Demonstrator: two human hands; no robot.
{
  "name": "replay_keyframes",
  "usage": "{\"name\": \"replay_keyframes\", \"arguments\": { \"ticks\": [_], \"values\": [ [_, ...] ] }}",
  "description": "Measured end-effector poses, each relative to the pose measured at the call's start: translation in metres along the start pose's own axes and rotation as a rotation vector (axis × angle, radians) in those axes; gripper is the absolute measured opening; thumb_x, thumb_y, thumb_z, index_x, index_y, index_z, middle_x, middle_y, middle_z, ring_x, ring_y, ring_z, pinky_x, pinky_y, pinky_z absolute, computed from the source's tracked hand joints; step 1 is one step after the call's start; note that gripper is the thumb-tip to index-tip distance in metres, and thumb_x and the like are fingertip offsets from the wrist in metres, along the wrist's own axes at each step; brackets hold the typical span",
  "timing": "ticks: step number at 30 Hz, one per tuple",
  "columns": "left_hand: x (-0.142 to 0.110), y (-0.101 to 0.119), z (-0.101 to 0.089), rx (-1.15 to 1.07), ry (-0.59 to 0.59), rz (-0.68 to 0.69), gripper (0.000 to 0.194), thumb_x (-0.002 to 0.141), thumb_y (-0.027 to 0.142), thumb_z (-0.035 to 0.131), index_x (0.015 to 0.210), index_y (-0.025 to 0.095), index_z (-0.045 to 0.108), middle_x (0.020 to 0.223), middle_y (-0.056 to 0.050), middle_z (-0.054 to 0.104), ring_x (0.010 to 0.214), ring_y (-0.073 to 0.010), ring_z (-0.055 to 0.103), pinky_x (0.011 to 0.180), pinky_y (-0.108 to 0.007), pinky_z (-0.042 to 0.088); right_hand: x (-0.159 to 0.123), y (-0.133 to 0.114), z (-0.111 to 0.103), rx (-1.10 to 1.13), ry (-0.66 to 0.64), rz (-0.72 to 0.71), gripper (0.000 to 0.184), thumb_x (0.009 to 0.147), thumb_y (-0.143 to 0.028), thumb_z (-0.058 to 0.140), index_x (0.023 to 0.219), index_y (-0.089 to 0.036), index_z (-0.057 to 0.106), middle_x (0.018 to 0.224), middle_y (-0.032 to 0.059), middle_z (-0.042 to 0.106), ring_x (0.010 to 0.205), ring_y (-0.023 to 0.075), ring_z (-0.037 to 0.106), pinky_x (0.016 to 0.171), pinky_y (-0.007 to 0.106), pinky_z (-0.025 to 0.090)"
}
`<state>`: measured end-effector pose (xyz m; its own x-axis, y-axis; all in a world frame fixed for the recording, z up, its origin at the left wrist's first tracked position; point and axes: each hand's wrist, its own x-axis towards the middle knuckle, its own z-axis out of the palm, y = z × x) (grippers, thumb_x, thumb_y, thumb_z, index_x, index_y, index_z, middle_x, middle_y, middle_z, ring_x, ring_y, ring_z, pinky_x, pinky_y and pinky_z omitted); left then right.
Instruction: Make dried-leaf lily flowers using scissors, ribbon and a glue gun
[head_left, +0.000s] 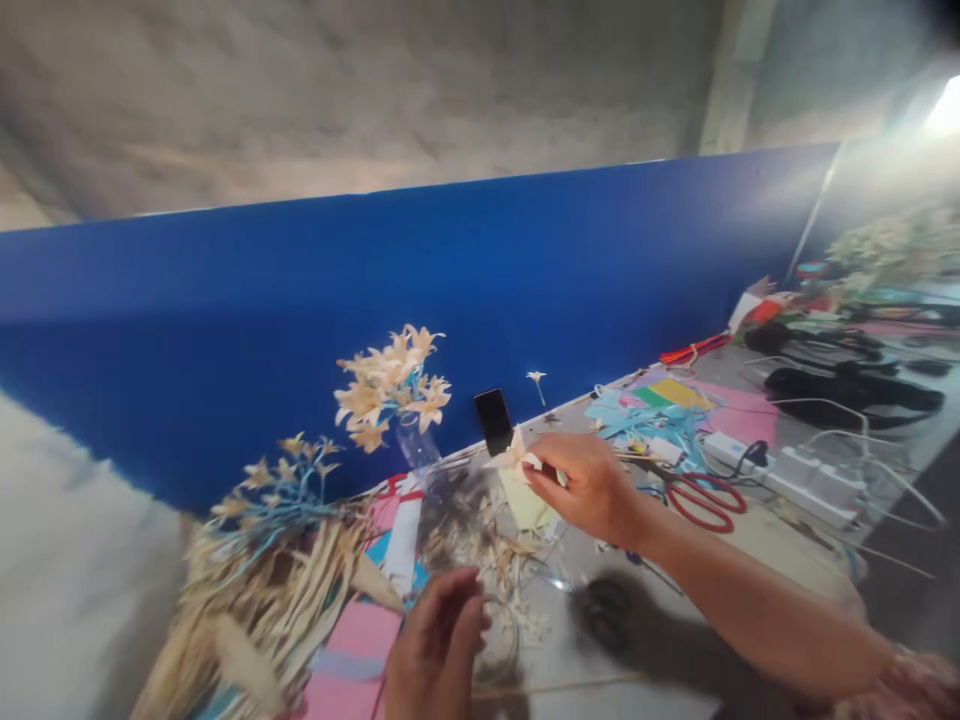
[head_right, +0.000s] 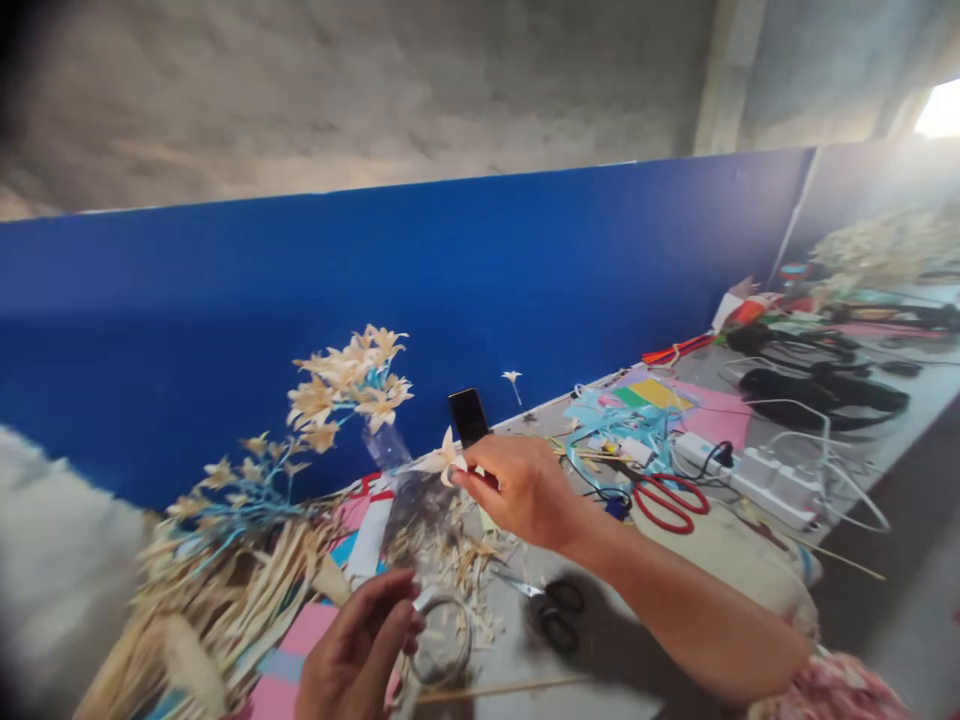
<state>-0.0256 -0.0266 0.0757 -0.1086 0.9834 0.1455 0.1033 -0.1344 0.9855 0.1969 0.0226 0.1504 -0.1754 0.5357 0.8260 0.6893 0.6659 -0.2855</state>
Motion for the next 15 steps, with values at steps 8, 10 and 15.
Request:
{"name": "replay_keyframes", "arguments": {
  "ticks": [8, 10, 15],
  "values": [
    [-0.023, 0.015, 0.013, 0.038, -0.173, 0.059, 0.034, 0.081, 0.048, 0.067, 0.101, 0.02, 0.073, 0.097, -0.009, 0.072, 0.073, -0.0175, 0.062, 0.063, -0.026, 0.051, -0.035, -0.054, 0.008, 0.495, -0.152, 0.383, 0.01, 0.083, -0.019, 0.067, 0.074, -0.017, 0.066, 0.068, -0.0006, 0.067, 0.061, 0.0111, 0.056, 0.056, 0.02, 0.041],
    [-0.026, 0.01, 0.02, 0.018, -0.235, 0.011, 0.033, 0.08, 0.049, 0.068, 0.093, 0.019, 0.074, 0.085, -0.007, 0.073, 0.064, -0.0159, 0.06, 0.058, -0.025, 0.05, -0.042, -0.053, 0.008, 0.552, -0.162, 0.487, 0.008, 0.081, -0.018, 0.067, 0.073, -0.017, 0.066, 0.067, -0.0016, 0.065, 0.059, 0.0102, 0.053, 0.055, 0.02, 0.039],
    [-0.026, -0.015, 0.027, 0.067, -0.143, -0.018, 0.034, 0.07, 0.052, 0.076, 0.078, 0.02, 0.075, 0.073, -0.005, 0.072, 0.057, -0.0161, 0.059, 0.053, -0.024, 0.049, -0.055, -0.042, 0.012, 0.649, -0.201, 0.631, 0.023, 0.081, -0.022, 0.066, 0.061, -0.016, 0.057, 0.056, -0.006, 0.048, 0.054, 0.0076, 0.039, 0.05, 0.019, 0.03]
  ]
}}
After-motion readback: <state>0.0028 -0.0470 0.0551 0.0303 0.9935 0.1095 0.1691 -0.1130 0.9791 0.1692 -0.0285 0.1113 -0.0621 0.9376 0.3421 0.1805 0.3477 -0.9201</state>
